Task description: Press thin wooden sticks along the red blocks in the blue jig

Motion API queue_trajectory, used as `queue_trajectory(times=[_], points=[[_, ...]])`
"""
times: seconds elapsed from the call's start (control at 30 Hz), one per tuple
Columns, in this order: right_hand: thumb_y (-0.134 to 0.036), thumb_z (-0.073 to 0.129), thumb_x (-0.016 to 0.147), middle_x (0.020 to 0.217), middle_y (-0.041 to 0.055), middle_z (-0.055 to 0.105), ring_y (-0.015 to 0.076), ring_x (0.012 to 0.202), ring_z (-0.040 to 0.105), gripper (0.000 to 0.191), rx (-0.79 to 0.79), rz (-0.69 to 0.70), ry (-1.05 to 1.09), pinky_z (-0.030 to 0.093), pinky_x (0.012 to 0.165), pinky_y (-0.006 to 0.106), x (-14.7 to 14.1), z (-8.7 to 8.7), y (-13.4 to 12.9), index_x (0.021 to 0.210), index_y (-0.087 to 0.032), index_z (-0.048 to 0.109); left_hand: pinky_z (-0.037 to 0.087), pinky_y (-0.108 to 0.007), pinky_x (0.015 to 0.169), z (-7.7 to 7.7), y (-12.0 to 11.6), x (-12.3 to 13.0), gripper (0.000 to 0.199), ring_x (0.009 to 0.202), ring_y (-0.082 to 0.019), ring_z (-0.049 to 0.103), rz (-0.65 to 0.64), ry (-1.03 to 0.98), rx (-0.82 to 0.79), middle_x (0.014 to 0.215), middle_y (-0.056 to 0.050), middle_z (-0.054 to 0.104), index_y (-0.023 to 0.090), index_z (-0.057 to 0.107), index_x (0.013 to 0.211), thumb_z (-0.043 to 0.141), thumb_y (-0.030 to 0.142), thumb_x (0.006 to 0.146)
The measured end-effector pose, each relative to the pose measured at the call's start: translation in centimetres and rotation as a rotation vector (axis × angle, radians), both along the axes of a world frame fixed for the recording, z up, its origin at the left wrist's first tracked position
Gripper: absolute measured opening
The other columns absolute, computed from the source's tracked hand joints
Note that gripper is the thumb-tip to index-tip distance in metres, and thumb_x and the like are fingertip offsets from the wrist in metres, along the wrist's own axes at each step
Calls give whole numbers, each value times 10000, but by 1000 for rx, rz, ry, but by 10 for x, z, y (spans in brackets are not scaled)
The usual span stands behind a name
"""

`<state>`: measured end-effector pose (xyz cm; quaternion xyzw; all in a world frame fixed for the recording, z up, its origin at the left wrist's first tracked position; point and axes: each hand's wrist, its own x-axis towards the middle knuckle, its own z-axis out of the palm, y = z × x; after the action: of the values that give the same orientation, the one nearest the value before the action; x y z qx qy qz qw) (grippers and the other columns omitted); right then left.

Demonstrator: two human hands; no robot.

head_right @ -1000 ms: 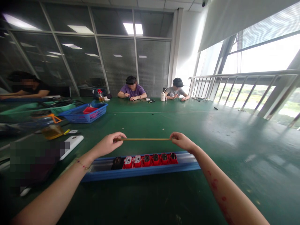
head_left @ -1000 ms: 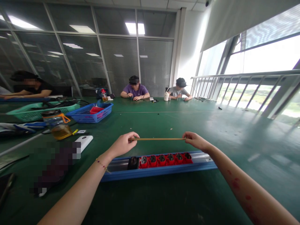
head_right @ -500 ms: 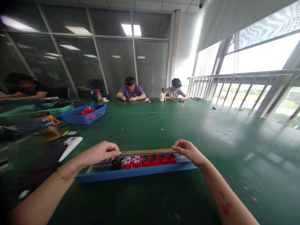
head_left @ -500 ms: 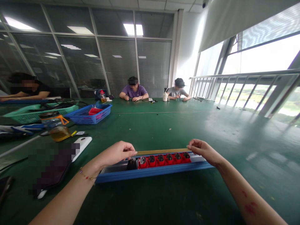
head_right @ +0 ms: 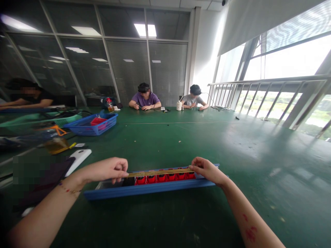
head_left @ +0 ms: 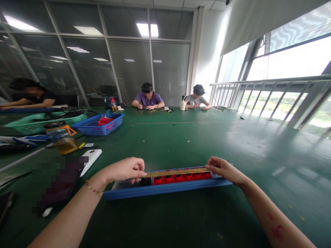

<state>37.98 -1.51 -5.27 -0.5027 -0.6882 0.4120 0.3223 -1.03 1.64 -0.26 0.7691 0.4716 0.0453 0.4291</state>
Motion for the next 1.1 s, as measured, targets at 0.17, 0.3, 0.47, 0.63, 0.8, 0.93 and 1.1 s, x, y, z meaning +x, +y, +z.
queue_trajectory(times=[0.17, 0.3, 0.47, 0.63, 0.8, 0.93, 1.1], points=[[-524, 544, 732, 661, -13, 506, 108, 604, 457, 357, -3, -17, -2, 356, 532, 229, 0, 1, -2, 791, -173, 519, 441, -230, 529, -2, 1, 1, 348, 602, -145, 601, -9, 12, 2, 701, -26, 651, 175, 489, 784, 542, 507, 695], [-508, 542, 743, 641, -28, 484, 93, 573, 429, 340, -3, -29, 11, 323, 495, 216, 2, -2, -1, 800, -174, 509, 443, -237, 546, -2, 2, 0, 338, 617, -149, 606, -29, 12, 1, 726, -32, 654, 174, 489, 793, 537, 496, 703], [-492, 560, 736, 624, -35, 472, 85, 546, 412, 327, 5, -38, 31, 299, 467, 211, 3, -5, 1, 804, -176, 506, 450, -245, 568, 0, 2, -2, 327, 651, -161, 618, -48, 18, 17, 754, -27, 657, 176, 502, 804, 532, 486, 707], [-494, 580, 716, 647, -26, 488, 84, 548, 425, 336, 29, -42, 55, 339, 489, 219, 2, -3, 0, 784, -172, 509, 448, -238, 574, 1, 3, -3, 314, 667, -164, 620, -39, 24, 35, 743, -14, 647, 175, 507, 790, 537, 476, 705], [-495, 576, 719, 680, -12, 513, 100, 589, 465, 339, 34, -36, 66, 392, 536, 238, 2, -4, 1, 787, -171, 505, 447, -239, 573, -1, 4, -2, 308, 667, -165, 616, -30, 0, 45, 726, -8, 637, 174, 509, 784, 540, 468, 696], [-510, 563, 724, 692, -8, 515, 111, 618, 480, 348, 23, -38, 58, 409, 569, 248, 1, -2, 0, 785, -172, 506, 448, -245, 579, -1, 3, -1, 316, 662, -166, 614, -13, -5, 46, 716, -10, 638, 174, 521, 787, 534, 474, 689], [-541, 539, 727, 710, -3, 524, 123, 644, 496, 377, 14, -36, 35, 419, 611, 263, 0, 0, -1, 807, -174, 518, 436, -232, 578, 2, 2, 0, 310, 664, -158, 603, -11, -10, 55, 695, -8, 643, 175, 537, 787, 516, 471, 696]])
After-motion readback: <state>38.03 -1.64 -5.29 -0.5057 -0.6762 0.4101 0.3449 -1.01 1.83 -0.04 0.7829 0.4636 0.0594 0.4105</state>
